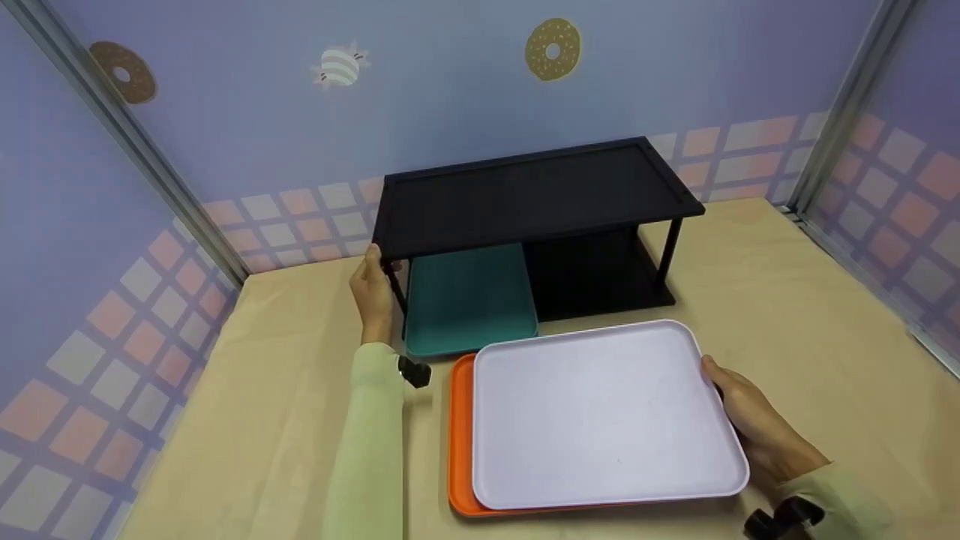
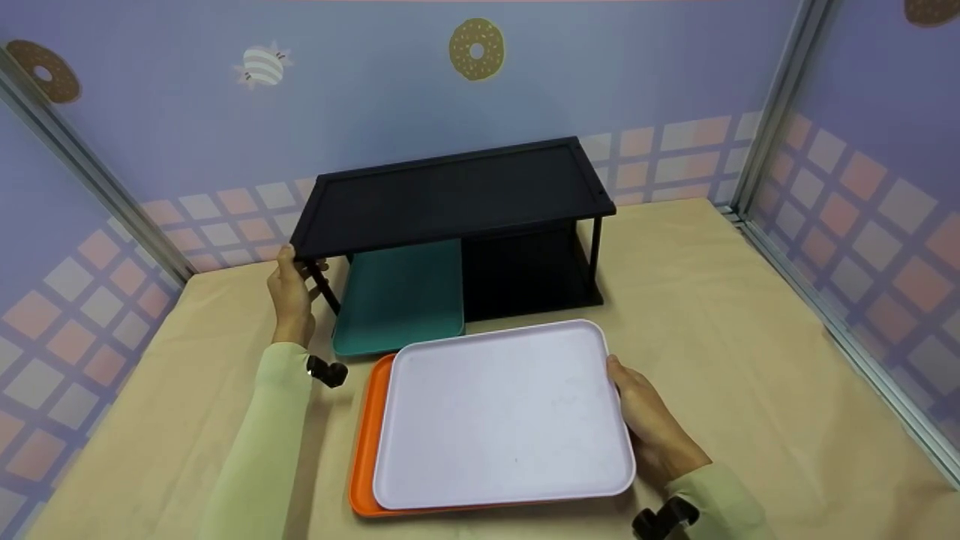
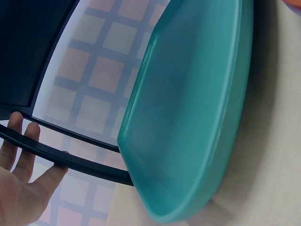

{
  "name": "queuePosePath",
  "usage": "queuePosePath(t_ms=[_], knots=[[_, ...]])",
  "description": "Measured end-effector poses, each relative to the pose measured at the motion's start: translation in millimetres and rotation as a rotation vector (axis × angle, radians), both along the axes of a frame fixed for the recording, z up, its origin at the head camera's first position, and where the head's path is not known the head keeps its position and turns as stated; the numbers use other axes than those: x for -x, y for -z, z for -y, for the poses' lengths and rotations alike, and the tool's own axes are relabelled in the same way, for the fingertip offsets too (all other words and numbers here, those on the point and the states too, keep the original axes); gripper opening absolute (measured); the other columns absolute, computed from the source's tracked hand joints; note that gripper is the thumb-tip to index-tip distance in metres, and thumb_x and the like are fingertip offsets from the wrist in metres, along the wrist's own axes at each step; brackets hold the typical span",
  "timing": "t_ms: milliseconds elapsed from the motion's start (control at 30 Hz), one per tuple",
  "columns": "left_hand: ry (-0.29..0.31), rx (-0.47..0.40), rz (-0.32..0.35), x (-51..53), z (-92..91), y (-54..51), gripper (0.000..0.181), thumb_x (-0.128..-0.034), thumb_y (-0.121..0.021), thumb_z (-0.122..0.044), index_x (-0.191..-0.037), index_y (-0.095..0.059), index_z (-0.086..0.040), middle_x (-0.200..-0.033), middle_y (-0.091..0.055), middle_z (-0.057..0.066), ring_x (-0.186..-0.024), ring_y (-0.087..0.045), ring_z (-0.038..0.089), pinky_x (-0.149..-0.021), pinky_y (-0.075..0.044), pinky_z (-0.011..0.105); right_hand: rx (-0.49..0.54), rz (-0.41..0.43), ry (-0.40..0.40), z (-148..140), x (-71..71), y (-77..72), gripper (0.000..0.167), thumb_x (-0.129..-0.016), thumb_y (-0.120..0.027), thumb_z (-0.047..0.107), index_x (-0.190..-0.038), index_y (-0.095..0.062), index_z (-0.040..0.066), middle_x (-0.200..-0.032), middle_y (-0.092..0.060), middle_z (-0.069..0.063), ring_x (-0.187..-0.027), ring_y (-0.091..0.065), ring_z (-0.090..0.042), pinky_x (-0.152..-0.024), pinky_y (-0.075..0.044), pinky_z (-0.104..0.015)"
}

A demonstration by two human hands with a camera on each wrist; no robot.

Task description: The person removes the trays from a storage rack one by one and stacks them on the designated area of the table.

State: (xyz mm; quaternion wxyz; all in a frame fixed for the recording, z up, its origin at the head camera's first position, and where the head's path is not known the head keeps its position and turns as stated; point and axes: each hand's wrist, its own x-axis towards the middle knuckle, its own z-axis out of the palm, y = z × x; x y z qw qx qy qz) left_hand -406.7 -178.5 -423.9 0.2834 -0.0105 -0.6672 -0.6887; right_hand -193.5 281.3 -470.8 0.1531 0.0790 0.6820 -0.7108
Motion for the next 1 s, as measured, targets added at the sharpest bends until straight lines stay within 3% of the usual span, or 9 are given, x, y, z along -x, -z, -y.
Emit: queuePosePath(t_ms=[233,367,500,633,733,867,1000], knots=[[-0.004,0.006,0.008,0.1,0.7,-0.6,0.054,-0.1083,-0.045,-0.032,-0.093,-0.062,0.017,-0.097,-0.063,0.033,-0.079,-0.057,0.021,-0.077,-0.043,0.039,-0.041,0.001,0.009,1.7,0.3,-2.2,0.074,-0.102,-0.033,0.068,-0.14,-0.036,0.004,-0.102,-0.064,-0.002,-0.09,-0.066,-0.019,-0.081,-0.056,-0.039],[-0.003,-0.004,0.0,0.5,1.5,-0.5,0.05,-0.1079,-0.047,-0.031,-0.084,-0.064,0.009,-0.091,-0.065,0.027,-0.077,-0.056,0.017,-0.077,-0.043,0.04,-0.02,0.001,0.017,2.2,1.1,-3.9,0.07,-0.105,-0.035,0.062,-0.147,-0.031,0.005,-0.11,-0.059,-0.001,-0.095,-0.062,-0.016,-0.085,-0.054,-0.037],[-0.002,-0.008,-0.009,0.7,2.5,0.6,0.044,-0.1072,-0.048,-0.029,-0.072,-0.064,-0.009,-0.083,-0.066,0.014,-0.077,-0.056,0.018,-0.078,-0.043,0.041,0.028,-0.029,0.02,-0.3,2.6,-5.4,0.039,-0.109,-0.042,0.042,-0.132,-0.045,0.01,-0.113,-0.056,0.0,-0.096,-0.061,-0.014,-0.085,-0.053,-0.035],[0.0,-0.003,-0.015,0.5,2.4,0.6,0.044,-0.1071,-0.047,-0.03,-0.069,-0.062,-0.015,-0.084,-0.067,0.016,-0.076,-0.057,0.018,-0.077,-0.043,0.041,0.065,-0.081,-0.014,-5.2,3.5,-6.8,0.022,-0.109,-0.044,0.028,-0.122,-0.056,0.014,-0.111,-0.06,0.0,-0.096,-0.064,-0.015,-0.084,-0.055,-0.036],[0.007,0.008,-0.02,1.2,2.6,0.6,0.044,-0.1071,-0.047,-0.03,-0.069,-0.062,-0.014,-0.075,-0.064,0.008,-0.07,-0.054,0.012,-0.072,-0.042,0.036,0.068,-0.096,-0.03,-7.1,4.0,-7.4,0.03,-0.109,-0.045,0.024,-0.132,-0.054,0.01,-0.114,-0.063,0.0,-0.098,-0.067,-0.015,-0.083,-0.056,-0.037],[-0.003,0.022,-0.001,1.0,2.5,0.9,0.046,-0.1072,-0.047,-0.033,-0.07,-0.062,-0.012,-0.065,-0.053,-0.003,-0.063,-0.045,0.015,-0.065,-0.037,0.031,0.032,-0.105,-0.05,-7.0,5.1,-6.3,0.048,-0.108,-0.048,0.022,-0.147,-0.038,-0.003,-0.117,-0.065,0.0,-0.102,-0.067,-0.014,-0.085,-0.057,-0.036],[0.002,0.009,0.01,0.4,1.3,1.1,0.05,-0.1071,-0.047,-0.035,-0.076,-0.061,0.001,-0.07,-0.056,0.004,-0.068,-0.046,0.021,-0.069,-0.038,0.034,-0.023,-0.115,-0.071,-5.7,6.1,-4.3,0.063,-0.107,-0.052,0.025,-0.152,-0.027,-0.011,-0.123,-0.063,-0.001,-0.107,-0.065,-0.011,-0.09,-0.055,-0.032]])
